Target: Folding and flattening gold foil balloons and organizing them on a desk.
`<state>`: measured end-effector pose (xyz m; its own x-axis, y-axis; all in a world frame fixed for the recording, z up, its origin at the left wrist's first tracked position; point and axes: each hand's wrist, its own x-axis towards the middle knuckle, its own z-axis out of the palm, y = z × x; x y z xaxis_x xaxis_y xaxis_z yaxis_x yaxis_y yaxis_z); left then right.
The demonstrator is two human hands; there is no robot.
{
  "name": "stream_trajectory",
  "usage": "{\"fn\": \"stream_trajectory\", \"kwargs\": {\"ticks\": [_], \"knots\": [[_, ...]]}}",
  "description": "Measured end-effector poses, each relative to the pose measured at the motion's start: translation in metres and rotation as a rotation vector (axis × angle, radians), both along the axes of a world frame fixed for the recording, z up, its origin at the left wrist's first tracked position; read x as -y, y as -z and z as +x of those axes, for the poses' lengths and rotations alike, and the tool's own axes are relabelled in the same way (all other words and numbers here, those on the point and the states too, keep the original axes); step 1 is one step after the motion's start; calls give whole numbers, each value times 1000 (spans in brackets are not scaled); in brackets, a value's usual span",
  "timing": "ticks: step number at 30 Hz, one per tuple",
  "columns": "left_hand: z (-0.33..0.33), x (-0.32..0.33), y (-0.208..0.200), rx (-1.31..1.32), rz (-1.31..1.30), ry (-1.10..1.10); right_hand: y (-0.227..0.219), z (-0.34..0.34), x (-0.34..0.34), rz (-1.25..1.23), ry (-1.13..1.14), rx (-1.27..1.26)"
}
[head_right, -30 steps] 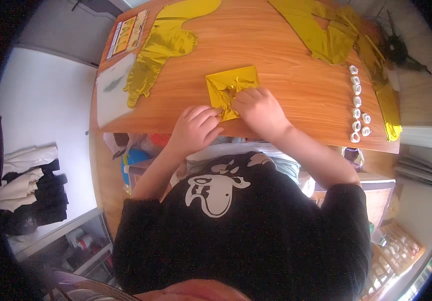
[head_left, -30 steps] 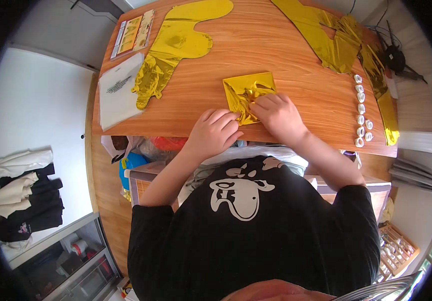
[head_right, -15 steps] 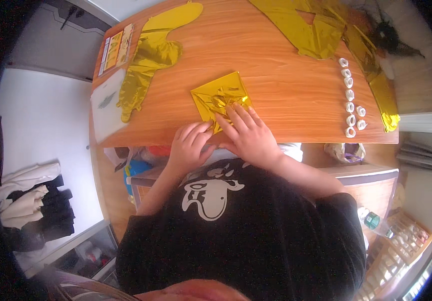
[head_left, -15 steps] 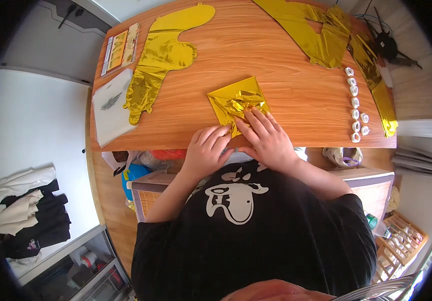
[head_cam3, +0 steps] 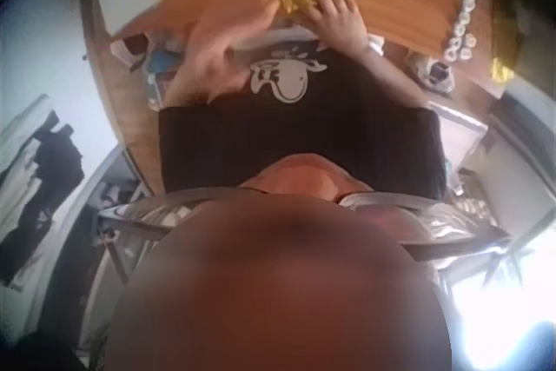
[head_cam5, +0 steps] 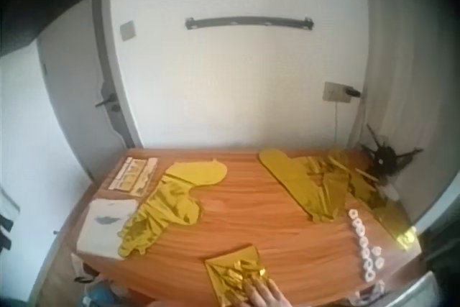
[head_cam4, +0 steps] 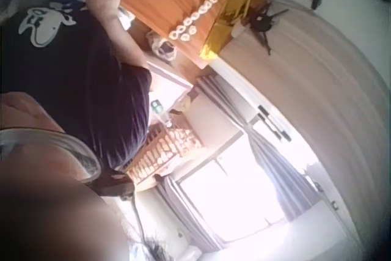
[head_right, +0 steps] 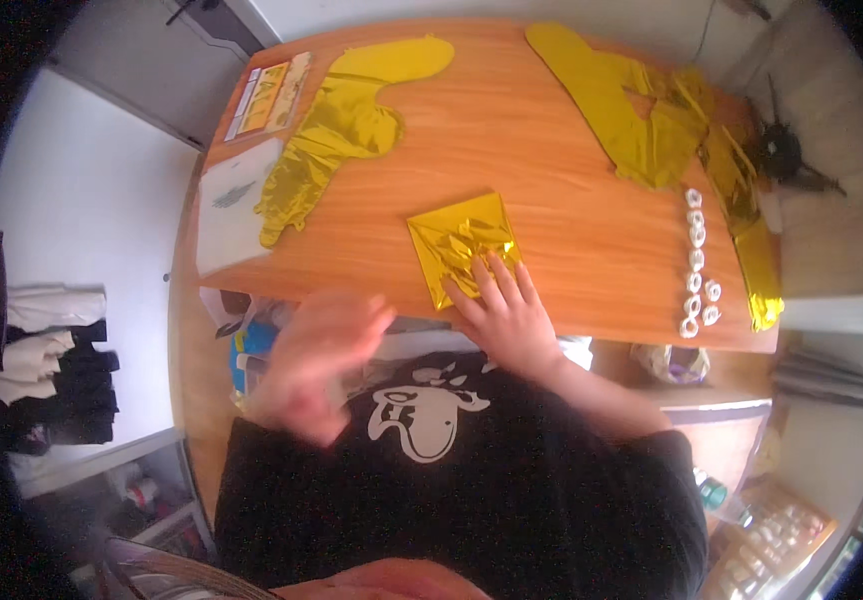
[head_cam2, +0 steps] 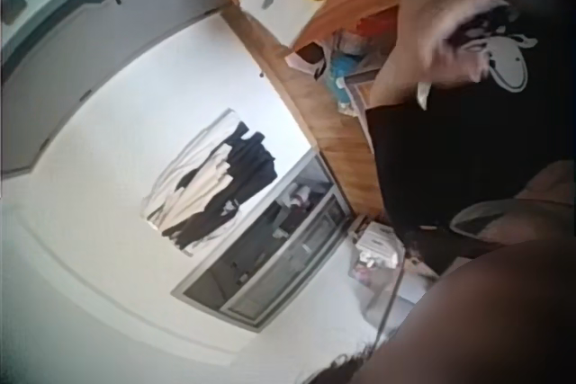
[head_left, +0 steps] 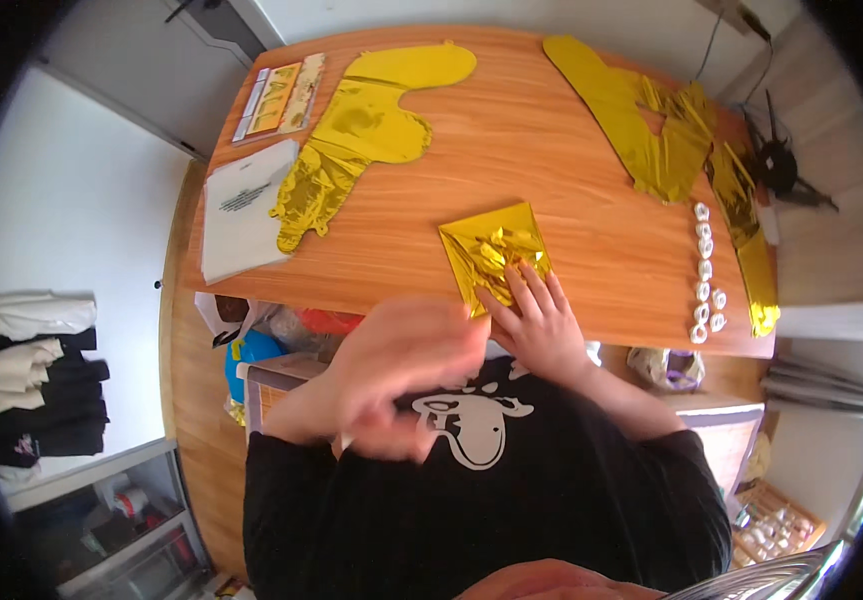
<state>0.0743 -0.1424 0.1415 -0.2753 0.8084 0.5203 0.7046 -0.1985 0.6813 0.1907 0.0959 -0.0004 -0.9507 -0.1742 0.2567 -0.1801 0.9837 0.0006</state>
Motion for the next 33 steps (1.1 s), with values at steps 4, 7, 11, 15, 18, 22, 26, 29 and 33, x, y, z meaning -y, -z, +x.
{"fn": "stream_trajectory", "kwargs": {"ticks": [4, 7, 11, 15, 18, 22, 26, 29, 33], "knots": [[8, 27, -42, 32, 265, 310, 2, 6, -3, 11, 26, 58], [22, 32, -51, 795, 470, 1016, 3, 10, -3, 25, 15, 29], [23, 27, -48, 1880, 560, 1999, 9, 18, -7, 27, 74, 3], [-64, 15, -29, 610, 664, 597, 12, 29, -16, 32, 112, -17], [-181, -31, -35, -210, 290, -594, 17, 52, -32, 83, 146, 12], [-357, -2, 75, -189, -481, -1003, 3, 76, -49, 96, 184, 77], [-394, -8, 121, -246, -816, -1135, -13, 84, -57, 26, 184, 96], [-392, -19, 125, -130, -801, -1136, -11, 90, -57, 5, 207, 83], [-407, 5, 128, 143, -669, -1052, -8, 92, -60, -3, 197, 85]]}}
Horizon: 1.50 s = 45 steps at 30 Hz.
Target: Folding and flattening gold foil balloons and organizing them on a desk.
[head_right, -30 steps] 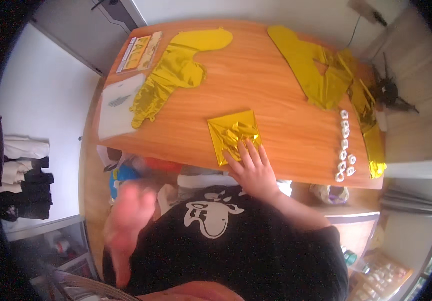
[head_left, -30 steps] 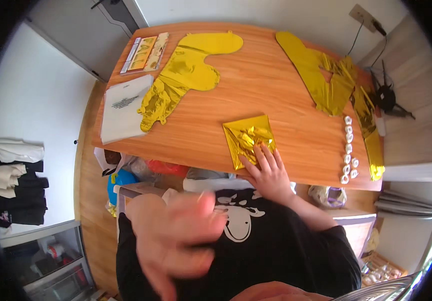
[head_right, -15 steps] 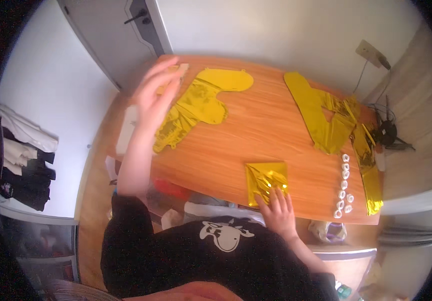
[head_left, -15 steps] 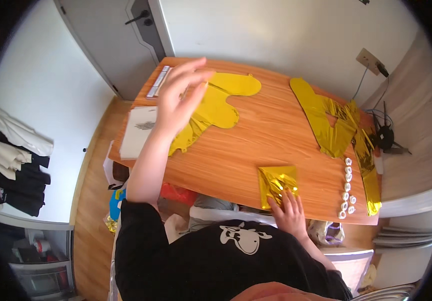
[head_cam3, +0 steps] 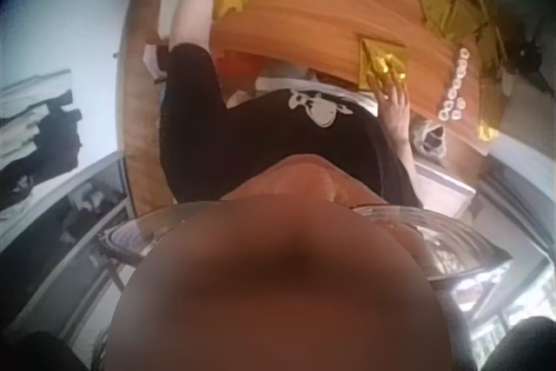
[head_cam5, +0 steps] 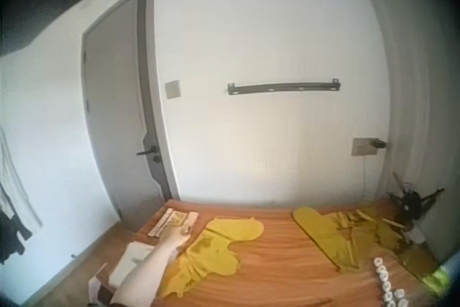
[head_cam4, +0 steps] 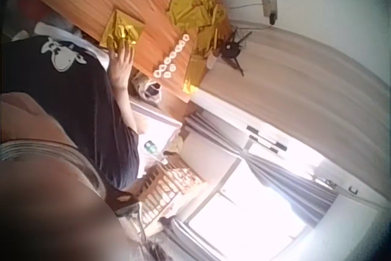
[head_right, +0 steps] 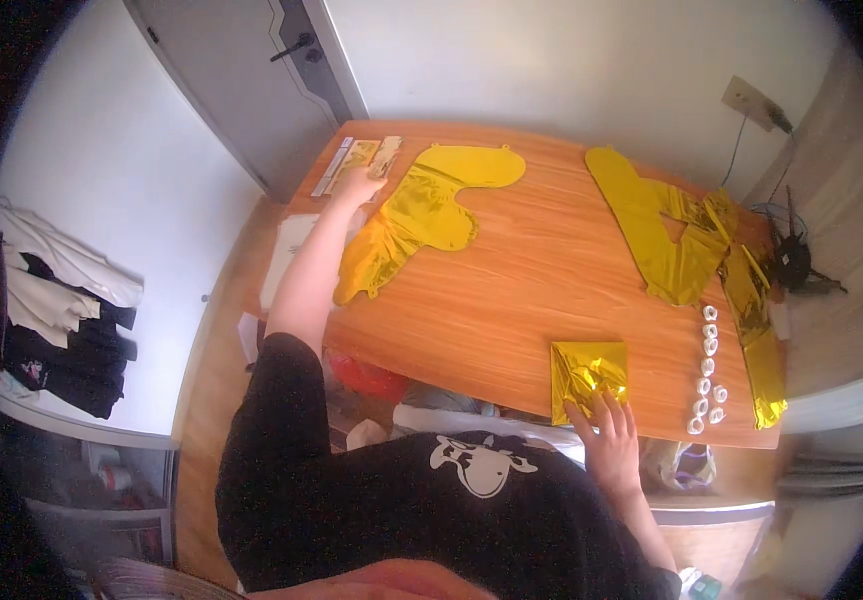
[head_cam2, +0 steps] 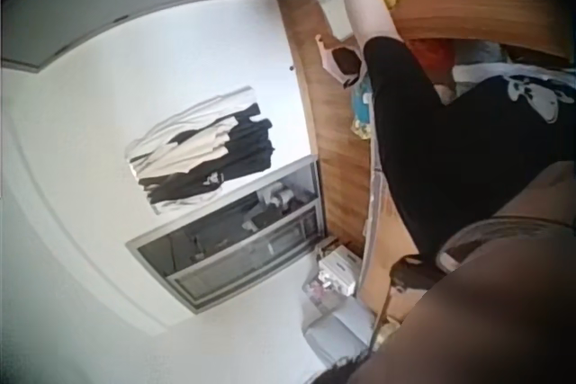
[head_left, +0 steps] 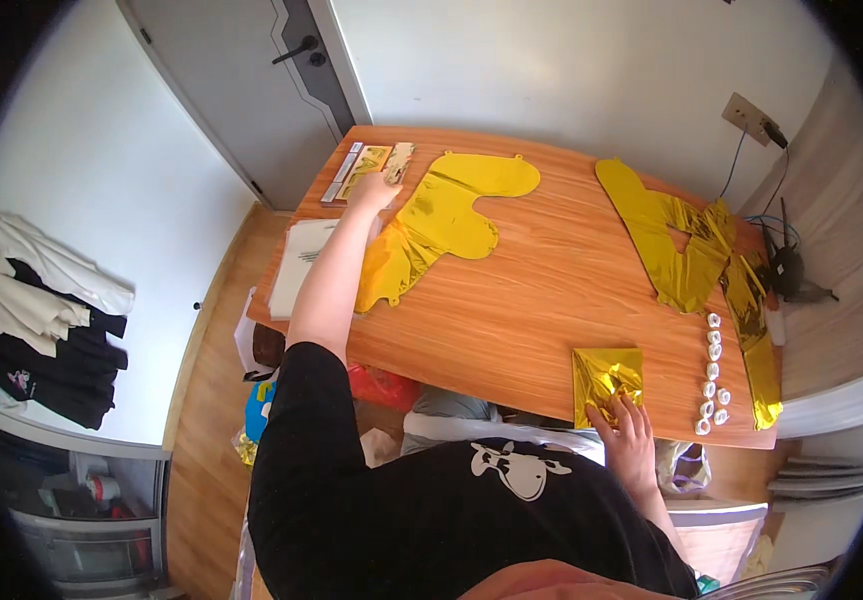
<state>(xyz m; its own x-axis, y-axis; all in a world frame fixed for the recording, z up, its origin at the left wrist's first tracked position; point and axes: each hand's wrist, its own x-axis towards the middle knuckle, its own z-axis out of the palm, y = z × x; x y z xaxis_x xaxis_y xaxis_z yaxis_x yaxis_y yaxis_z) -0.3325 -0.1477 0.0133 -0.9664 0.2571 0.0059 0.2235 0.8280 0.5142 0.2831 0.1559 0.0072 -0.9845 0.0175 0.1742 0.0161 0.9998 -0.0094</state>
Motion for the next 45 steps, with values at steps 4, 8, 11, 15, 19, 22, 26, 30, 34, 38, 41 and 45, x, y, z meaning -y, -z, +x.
{"fn": "stream_trajectory", "kwargs": {"ticks": [4, 8, 11, 15, 19, 22, 26, 30, 34, 38, 41, 45], "knots": [[-3, 8, -12, -70, 26, 63, -3, 3, -2, 22, -10, -26], [28, -25, -23, -195, -53, 101, -3, 8, -4, 86, -8, -67], [31, -6, -16, -217, -147, 77, -11, 6, -5, 76, -38, -104], [31, 9, -19, -350, -63, 5, -13, 10, -9, 41, -91, -121], [67, 9, -55, -697, -37, -68, -8, 13, -5, 39, -57, -137], [102, 8, -74, -1106, 527, 143, -14, 13, -7, 5, -35, -161], [199, -13, -103, -148, 1054, 174, -18, 15, -16, -95, -26, -210], [238, -14, -57, 43, 795, 262, -32, 7, -22, -263, -12, -287], [298, -53, -31, 102, 682, 357, -42, 12, -36, -735, 123, -519], [361, -87, -49, 175, 102, 333, -28, 31, -45, -1377, 411, -688], [378, -92, -40, -17, -187, 455, -27, 58, -51, -1791, 749, -724], [391, -113, -58, -421, -420, 631, -18, 126, -88, -1852, 895, -1260]]}}
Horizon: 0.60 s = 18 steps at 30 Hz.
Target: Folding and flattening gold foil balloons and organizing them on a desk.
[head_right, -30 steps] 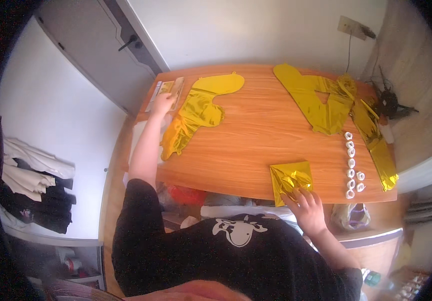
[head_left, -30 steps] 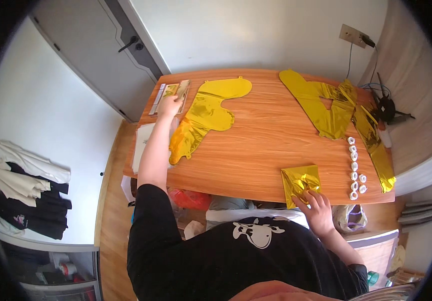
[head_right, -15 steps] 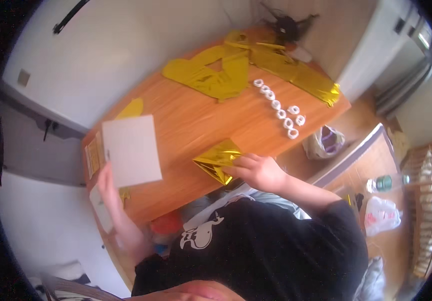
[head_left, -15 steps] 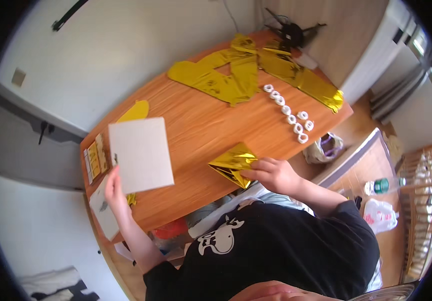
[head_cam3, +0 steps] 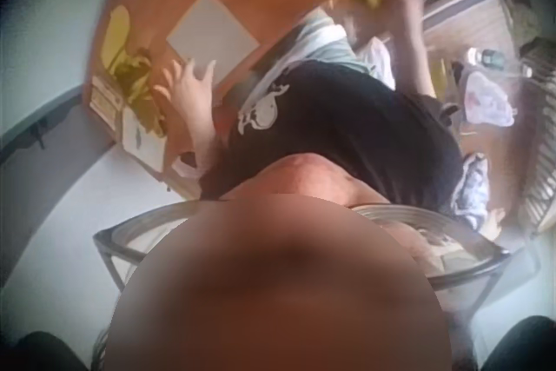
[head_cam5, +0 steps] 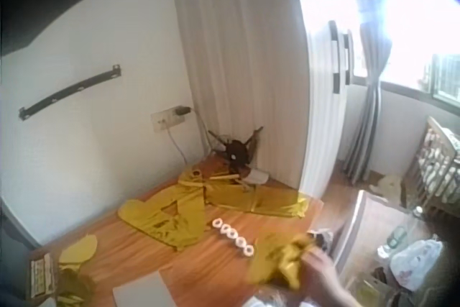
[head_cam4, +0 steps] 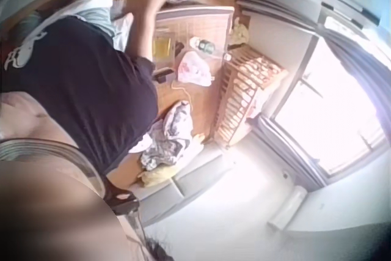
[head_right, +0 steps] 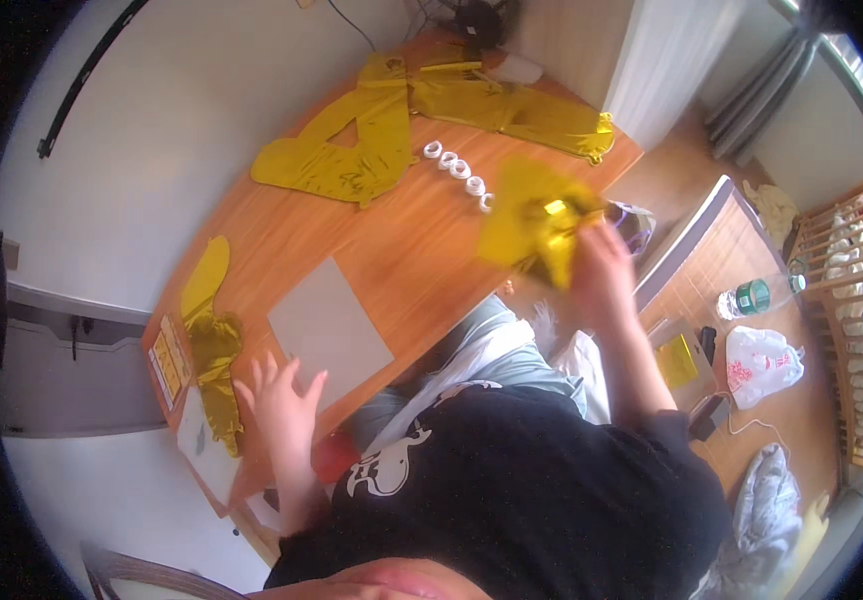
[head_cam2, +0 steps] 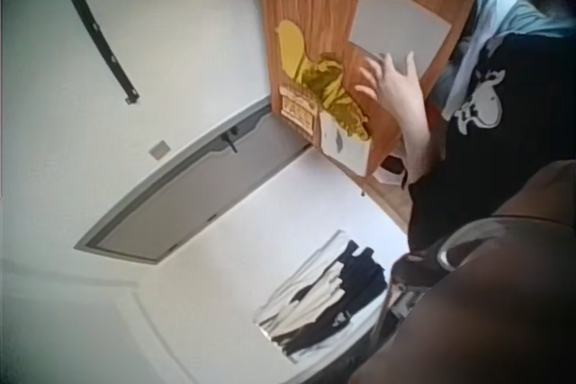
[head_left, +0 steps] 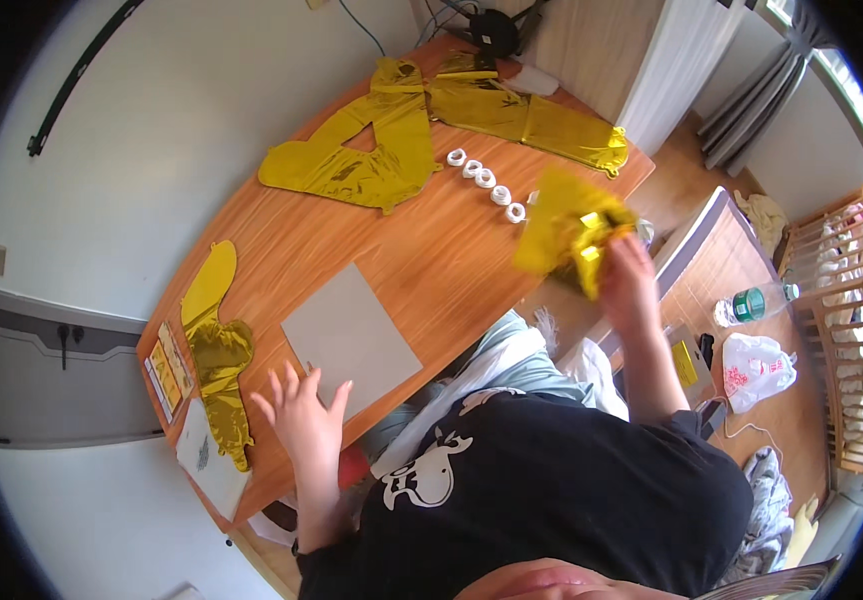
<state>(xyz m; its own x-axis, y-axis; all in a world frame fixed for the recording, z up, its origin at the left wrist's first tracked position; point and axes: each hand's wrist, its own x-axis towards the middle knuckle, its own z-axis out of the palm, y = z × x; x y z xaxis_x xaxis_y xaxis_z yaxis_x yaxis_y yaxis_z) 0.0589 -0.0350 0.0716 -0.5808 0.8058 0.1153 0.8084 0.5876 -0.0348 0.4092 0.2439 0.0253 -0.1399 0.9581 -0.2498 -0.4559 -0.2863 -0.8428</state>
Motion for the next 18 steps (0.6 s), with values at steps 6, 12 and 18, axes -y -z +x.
{"fn": "stream_trajectory", "kwargs": {"ticks": [6, 12, 18], "knots": [[55, -140, -30, 281, 306, 813, -20, 79, -19, 189, 310, -198], [131, -305, 33, 366, 479, 1066, -10, 99, 1, 160, 301, -262], [141, -323, 41, 375, 307, 958, -16, 98, 8, 183, 312, -260]]}}
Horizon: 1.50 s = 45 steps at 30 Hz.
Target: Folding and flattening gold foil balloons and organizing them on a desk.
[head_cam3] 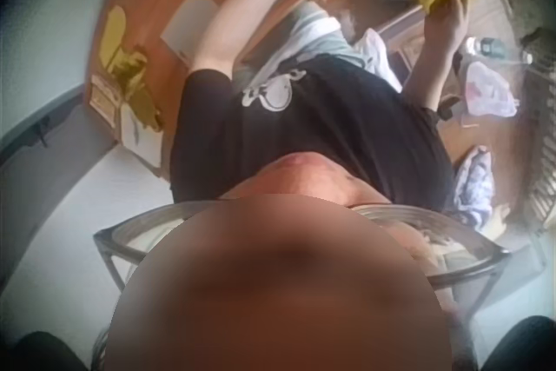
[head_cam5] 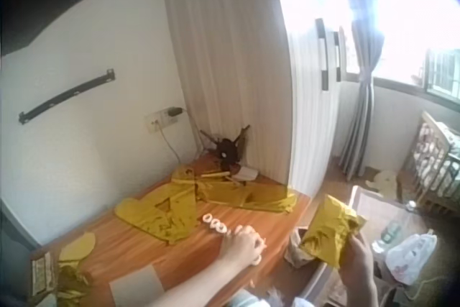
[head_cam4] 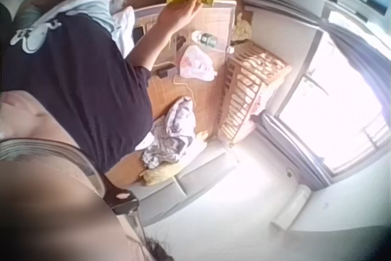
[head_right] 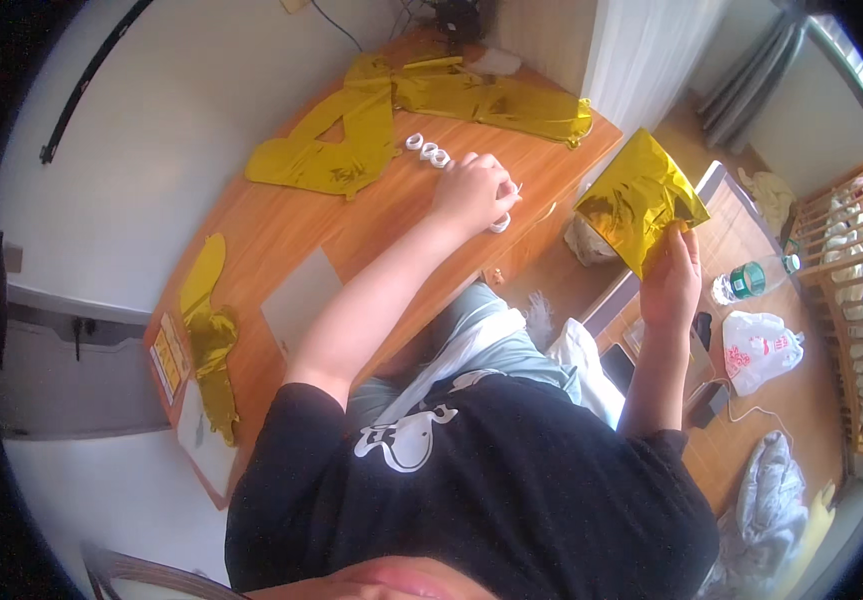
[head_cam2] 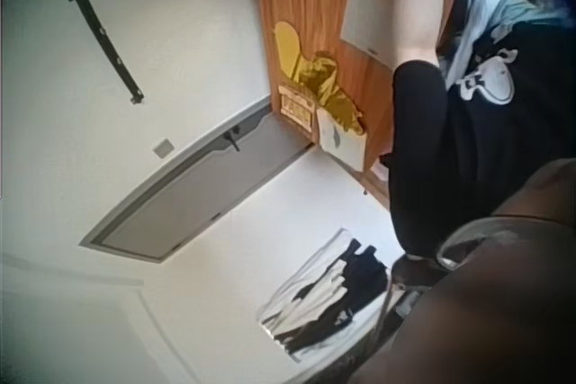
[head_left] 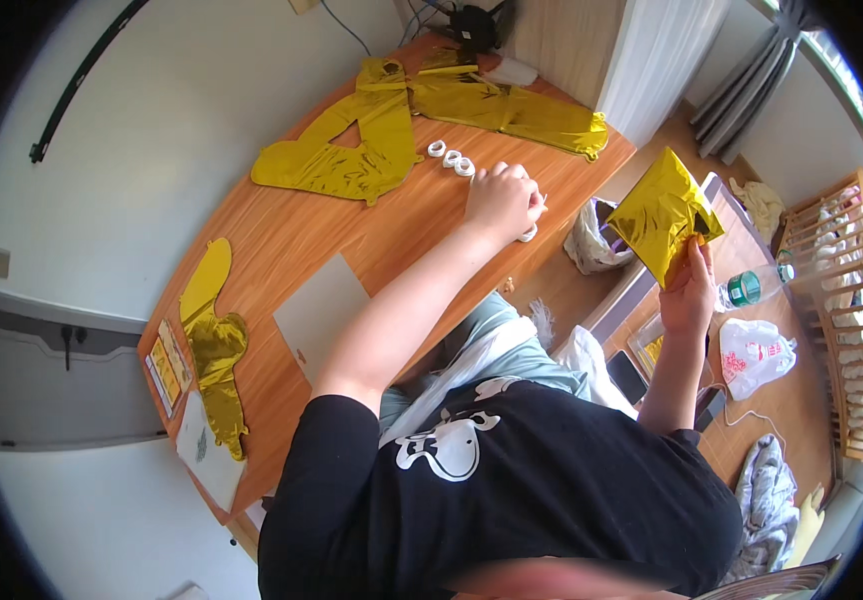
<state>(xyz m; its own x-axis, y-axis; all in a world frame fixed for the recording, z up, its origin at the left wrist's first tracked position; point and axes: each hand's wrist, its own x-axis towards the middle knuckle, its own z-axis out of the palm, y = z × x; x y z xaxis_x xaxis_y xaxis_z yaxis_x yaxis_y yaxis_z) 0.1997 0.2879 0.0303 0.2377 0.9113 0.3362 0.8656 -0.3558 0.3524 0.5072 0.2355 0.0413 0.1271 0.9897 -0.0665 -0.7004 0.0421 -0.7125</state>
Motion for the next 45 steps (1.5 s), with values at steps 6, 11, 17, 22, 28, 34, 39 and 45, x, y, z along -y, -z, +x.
{"fn": "stream_trajectory", "kwargs": {"ticks": [6, 11, 17, 22, 28, 34, 39, 45], "knots": [[-90, 112, -53, 173, 288, -76, 38, -37, -20, 48, -297, 30], [-188, 237, -28, -185, 62, -467, -1, -165, -1, -47, -550, 317], [-220, 303, 3, 356, -87, -518, 9, -292, 17, 14, -945, 467], [-216, 336, -3, 139, -125, -525, 18, -340, 46, 168, -1061, 604], [-207, 337, 7, 171, -176, -612, 54, -363, 54, 384, -1028, 922], [-211, 338, 17, -41, -109, -592, 14, -358, 85, 672, -745, 1470], [-213, 321, 7, 112, -212, -642, 29, -361, 84, 926, -475, 1450], [-226, 300, 20, -218, -260, -429, 36, -368, 85, 1101, -487, 1620]]}}
